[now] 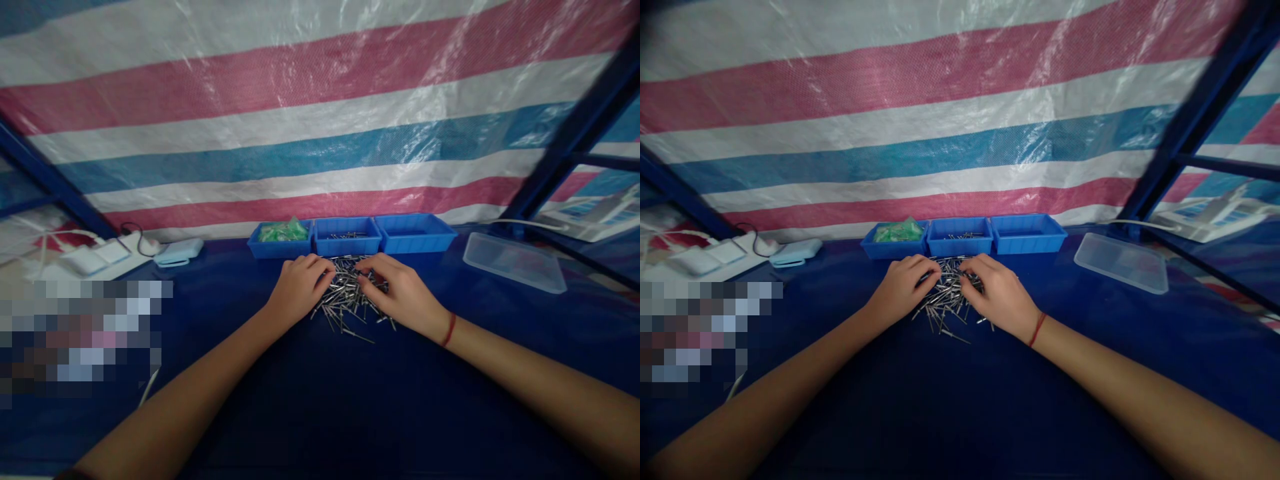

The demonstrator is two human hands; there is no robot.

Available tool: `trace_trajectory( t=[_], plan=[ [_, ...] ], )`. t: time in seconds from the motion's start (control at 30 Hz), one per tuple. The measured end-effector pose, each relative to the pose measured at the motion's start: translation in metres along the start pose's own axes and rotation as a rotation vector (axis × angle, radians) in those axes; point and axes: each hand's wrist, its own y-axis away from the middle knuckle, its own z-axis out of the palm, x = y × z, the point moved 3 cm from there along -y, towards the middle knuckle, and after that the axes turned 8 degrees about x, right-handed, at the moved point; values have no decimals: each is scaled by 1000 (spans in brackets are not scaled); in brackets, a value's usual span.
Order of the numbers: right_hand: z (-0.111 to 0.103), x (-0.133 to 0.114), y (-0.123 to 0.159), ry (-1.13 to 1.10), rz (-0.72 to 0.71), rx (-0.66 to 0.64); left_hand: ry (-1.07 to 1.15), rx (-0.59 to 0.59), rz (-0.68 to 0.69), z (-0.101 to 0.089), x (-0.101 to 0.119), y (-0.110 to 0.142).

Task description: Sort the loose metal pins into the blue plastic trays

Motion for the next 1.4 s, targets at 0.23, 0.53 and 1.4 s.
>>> trace_trajectory(
  t=[0.23, 0.53, 1.4],
  plan=[
    [-3, -15, 2, -40, -118, -49, 190, 59, 65, -12, 20, 7],
    [-6, -26, 4, -260, -4, -16, 508, 141, -108, -16, 24, 11],
    [-14, -32, 6, -174, -37, 158, 387, 120, 0, -16, 22, 13]
  ],
)
